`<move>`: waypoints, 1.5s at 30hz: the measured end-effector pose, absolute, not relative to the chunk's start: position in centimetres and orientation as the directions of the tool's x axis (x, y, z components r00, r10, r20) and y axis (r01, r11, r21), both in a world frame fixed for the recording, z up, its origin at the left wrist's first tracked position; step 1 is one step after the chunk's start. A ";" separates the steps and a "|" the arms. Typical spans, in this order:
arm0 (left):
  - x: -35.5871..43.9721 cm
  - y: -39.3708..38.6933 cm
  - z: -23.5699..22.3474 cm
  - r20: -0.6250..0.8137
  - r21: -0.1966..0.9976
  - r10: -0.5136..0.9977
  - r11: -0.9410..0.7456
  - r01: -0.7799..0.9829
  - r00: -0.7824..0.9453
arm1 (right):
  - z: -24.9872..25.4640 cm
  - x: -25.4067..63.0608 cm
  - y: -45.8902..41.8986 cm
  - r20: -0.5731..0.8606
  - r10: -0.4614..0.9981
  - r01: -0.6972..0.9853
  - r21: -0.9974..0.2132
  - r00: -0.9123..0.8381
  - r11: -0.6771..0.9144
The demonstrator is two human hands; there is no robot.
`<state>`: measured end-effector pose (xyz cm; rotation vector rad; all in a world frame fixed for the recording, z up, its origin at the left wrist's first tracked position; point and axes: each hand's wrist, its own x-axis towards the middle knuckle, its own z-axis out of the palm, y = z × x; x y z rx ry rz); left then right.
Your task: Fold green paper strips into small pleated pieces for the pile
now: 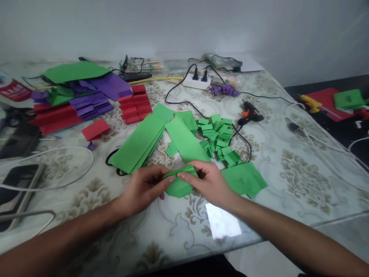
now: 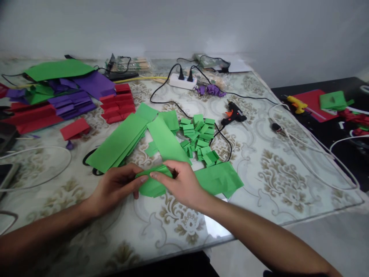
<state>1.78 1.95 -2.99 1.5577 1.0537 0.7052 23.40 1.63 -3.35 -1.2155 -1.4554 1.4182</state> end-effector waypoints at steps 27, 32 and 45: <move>2.1 1.4 -3.2 0.008 1.000 0.986 -0.010 0.012 0.166 | -1.9 24.8 1.9 -0.044 0.994 0.073 -0.997 -0.098 -0.037; 1.8 1.8 -2.9 0.013 1.000 0.989 -0.015 0.013 0.148 | -2.2 24.6 1.6 -0.042 0.977 -0.018 -0.999 -0.208 -0.046; 1.2 1.8 -3.1 0.133 0.991 0.964 -0.131 -0.020 0.230 | -2.3 24.4 1.6 0.050 0.973 0.023 -0.998 -0.227 0.056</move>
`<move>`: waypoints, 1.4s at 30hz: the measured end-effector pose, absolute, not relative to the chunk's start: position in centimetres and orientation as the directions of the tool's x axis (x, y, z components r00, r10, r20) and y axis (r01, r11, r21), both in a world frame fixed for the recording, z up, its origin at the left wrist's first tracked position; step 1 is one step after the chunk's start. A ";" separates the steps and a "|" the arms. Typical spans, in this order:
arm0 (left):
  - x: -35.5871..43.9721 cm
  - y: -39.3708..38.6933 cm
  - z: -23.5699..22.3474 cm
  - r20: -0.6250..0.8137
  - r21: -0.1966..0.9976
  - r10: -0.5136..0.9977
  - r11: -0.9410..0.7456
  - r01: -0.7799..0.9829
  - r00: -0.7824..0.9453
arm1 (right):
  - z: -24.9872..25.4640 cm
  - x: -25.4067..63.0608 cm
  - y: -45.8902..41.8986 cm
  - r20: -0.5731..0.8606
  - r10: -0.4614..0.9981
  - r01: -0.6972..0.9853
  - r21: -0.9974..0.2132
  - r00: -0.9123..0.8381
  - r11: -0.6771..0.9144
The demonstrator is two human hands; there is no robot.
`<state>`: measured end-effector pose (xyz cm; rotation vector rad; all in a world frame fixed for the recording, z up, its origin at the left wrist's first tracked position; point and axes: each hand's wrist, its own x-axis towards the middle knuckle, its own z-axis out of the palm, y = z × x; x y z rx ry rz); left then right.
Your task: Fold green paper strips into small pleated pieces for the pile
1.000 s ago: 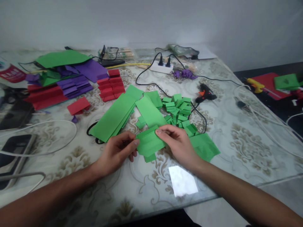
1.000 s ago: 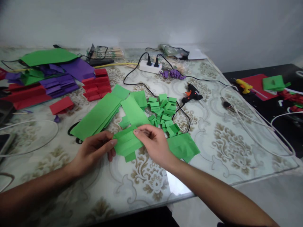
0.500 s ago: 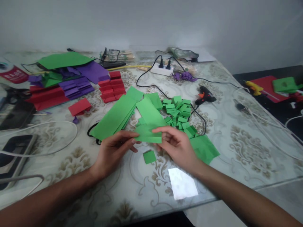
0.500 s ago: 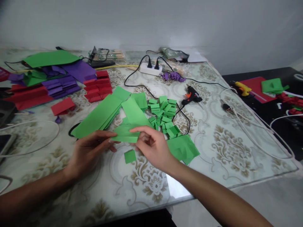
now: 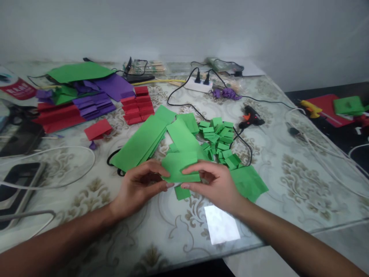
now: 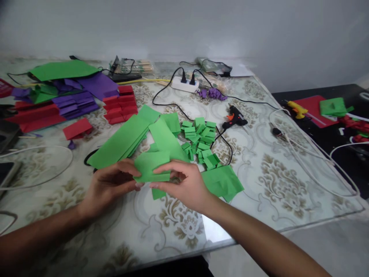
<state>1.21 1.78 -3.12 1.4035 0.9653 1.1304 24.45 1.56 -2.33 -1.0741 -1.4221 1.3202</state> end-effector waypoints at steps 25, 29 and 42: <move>2.1 1.5 -3.0 -0.008 1.000 0.977 0.011 -0.012 0.213 | -2.8 23.1 1.1 -0.176 0.974 -0.103 -0.976 -0.146 -0.191; 2.1 1.6 -3.0 -0.007 1.000 0.977 0.006 0.006 0.212 | -2.7 23.0 1.1 -0.192 0.970 -0.133 -0.968 -0.147 -0.212; 2.3 1.4 -3.4 -0.046 0.995 0.962 0.067 -0.067 0.270 | -2.6 22.9 1.4 -0.292 0.941 -0.252 -0.911 -0.169 -0.328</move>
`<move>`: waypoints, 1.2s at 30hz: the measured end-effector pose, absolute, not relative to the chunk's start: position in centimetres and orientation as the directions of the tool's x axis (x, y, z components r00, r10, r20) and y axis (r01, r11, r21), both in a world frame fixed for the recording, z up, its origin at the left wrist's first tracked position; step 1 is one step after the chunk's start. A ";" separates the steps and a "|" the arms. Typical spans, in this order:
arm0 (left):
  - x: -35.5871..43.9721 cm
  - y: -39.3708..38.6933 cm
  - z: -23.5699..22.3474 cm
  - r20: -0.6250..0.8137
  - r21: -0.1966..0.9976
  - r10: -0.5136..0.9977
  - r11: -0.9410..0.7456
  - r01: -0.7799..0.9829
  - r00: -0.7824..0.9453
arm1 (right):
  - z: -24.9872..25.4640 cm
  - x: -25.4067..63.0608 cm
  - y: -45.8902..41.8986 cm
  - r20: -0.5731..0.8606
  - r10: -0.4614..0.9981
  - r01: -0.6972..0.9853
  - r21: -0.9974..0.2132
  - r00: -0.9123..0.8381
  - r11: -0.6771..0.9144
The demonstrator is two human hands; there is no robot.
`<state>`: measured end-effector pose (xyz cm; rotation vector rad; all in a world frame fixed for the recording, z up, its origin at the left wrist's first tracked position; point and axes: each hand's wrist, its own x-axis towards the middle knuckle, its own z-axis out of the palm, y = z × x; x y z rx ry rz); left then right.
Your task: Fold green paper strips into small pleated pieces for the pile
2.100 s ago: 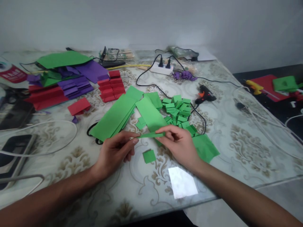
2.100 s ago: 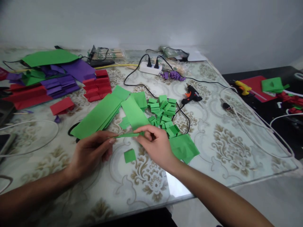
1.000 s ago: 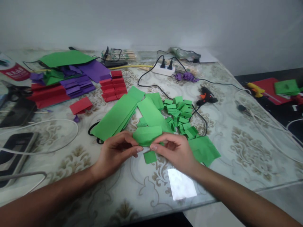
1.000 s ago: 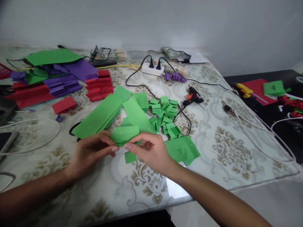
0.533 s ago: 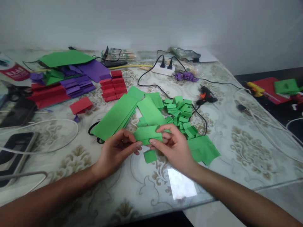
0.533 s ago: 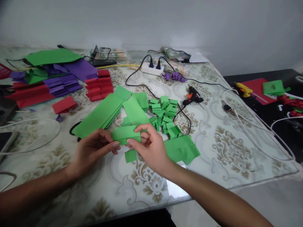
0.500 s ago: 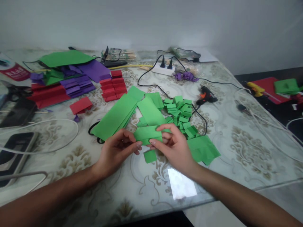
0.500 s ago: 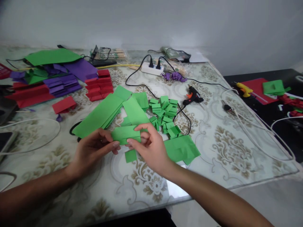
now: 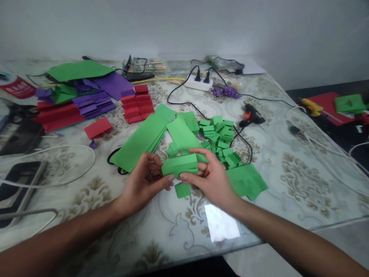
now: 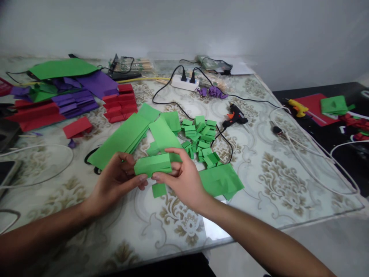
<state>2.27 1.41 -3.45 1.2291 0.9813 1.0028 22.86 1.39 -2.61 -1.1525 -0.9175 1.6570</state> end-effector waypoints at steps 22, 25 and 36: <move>2.0 1.5 -3.9 -0.021 1.000 0.954 0.019 0.011 0.298 | -2.7 23.3 1.7 -0.305 0.917 -0.192 -0.914 -0.256 -0.357; 2.0 1.5 -4.0 -0.019 1.000 0.948 0.020 -0.001 0.318 | -2.8 23.2 1.7 -0.324 0.906 -0.207 -0.900 -0.271 -0.384; 2.1 1.4 -4.1 -0.025 0.999 0.950 0.017 0.029 0.312 | -2.6 22.9 1.5 -0.387 0.880 -0.199 -0.873 -0.276 -0.446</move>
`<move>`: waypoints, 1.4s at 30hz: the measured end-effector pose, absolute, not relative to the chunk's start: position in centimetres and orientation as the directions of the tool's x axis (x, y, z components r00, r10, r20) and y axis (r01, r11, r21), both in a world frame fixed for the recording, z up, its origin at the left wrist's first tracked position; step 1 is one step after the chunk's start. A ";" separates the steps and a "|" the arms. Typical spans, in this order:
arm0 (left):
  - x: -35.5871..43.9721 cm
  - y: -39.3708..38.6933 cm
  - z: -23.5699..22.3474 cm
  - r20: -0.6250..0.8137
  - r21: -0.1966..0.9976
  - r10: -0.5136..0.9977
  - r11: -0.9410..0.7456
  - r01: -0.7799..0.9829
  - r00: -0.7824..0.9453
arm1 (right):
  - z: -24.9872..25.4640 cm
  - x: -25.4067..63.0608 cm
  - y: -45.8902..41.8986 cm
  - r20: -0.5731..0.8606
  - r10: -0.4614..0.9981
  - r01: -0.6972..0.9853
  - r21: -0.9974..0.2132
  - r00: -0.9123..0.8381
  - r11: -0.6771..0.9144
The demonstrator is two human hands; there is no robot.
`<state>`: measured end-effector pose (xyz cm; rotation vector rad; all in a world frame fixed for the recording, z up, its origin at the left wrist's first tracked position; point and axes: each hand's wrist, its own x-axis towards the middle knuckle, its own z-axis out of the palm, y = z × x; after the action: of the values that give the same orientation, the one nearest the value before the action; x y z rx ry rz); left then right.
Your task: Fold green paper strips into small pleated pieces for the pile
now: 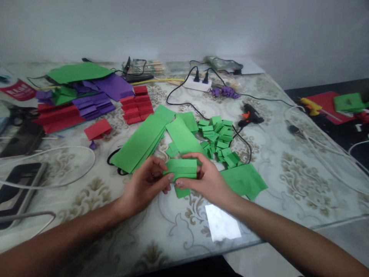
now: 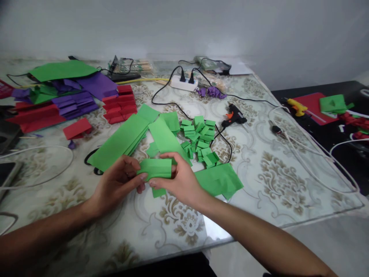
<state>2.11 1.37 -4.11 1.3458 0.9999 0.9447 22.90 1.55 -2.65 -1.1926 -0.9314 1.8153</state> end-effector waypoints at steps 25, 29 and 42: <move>2.0 1.3 -3.9 0.019 1.000 0.960 -0.025 0.016 0.280 | -2.6 22.7 1.5 -0.386 0.872 -0.307 -0.826 -0.301 -0.472; 2.0 1.4 -3.8 0.000 1.000 0.972 -0.003 0.012 0.237 | -2.3 23.3 1.8 -0.380 0.894 -0.333 -0.832 -0.239 -0.443; 2.4 1.6 -3.5 0.002 1.000 0.982 -0.001 -0.003 0.189 | -2.4 23.8 2.1 -0.388 0.893 -0.382 -0.808 -0.229 -0.449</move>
<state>2.40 1.58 -3.46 1.2924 1.0648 1.0703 23.82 2.14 -2.43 -1.0956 -0.7206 1.8109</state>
